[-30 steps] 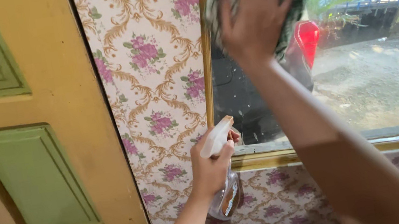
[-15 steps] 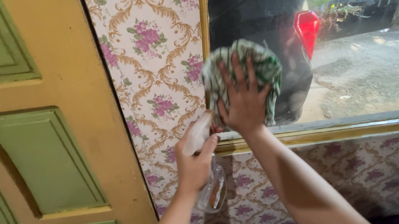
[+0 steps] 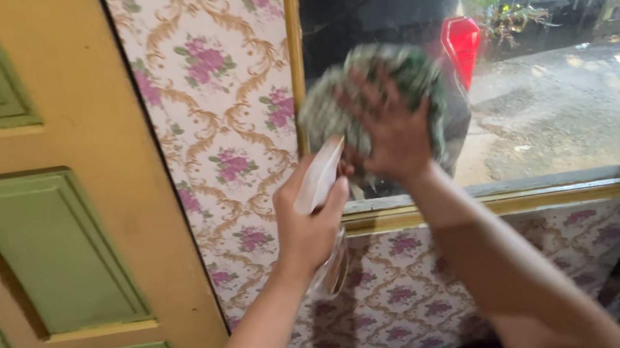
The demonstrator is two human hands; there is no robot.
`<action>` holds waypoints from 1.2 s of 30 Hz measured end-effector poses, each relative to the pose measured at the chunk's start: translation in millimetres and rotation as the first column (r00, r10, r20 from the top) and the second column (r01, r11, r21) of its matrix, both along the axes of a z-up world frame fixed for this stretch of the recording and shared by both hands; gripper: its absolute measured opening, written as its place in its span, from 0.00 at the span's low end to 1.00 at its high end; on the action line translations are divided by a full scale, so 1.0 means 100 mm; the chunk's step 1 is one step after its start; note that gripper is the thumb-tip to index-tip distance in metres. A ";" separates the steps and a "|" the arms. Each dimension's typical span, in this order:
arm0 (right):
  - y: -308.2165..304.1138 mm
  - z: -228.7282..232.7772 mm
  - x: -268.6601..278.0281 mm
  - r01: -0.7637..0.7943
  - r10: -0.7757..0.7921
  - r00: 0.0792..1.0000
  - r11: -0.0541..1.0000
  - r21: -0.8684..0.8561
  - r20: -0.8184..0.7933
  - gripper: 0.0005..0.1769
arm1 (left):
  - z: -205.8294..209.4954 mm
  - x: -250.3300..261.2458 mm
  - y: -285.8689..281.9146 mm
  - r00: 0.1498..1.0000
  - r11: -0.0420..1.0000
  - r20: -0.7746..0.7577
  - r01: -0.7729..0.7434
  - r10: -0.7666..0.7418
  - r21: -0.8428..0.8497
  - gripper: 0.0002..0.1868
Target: The person cleans a window by repeatedly spraying a cleaning solution from a bottle and wiping the glass with a cloth. The person alternates between spraying and wiping motions across the window surface.
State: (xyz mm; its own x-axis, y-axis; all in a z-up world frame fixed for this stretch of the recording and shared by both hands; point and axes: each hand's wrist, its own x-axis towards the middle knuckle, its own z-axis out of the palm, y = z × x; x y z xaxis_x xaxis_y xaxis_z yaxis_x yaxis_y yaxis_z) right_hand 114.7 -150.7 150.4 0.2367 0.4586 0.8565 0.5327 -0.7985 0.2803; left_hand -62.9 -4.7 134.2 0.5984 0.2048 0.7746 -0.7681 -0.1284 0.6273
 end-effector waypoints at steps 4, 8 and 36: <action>-0.23 0.69 0.16 0.039 -0.057 0.992 0.988 0.149 0.114 0.46 | 0.14 0.21 -0.24 0.995 0.995 -0.002 -0.101 0.101 -0.006 0.09; -0.42 1.14 0.31 0.036 -0.096 0.971 0.964 0.264 0.218 0.44 | 0.23 0.39 -0.32 0.994 0.992 -0.050 -0.099 0.096 -0.074 0.07; -0.71 -1.01 0.23 0.141 -0.123 0.988 0.965 0.222 -0.095 0.69 | -0.06 0.59 -0.34 0.947 0.953 0.117 -0.302 0.299 0.002 0.11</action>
State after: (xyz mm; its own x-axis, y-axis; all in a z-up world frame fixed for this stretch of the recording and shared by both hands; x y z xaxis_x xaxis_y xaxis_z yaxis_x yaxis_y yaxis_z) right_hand 137.4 -221.8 49.6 0.3537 0.2142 0.9105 0.4318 -0.9009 0.0442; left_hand -3.5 -38.9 128.3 0.4192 0.3461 0.8393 -0.7581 -0.3753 0.5334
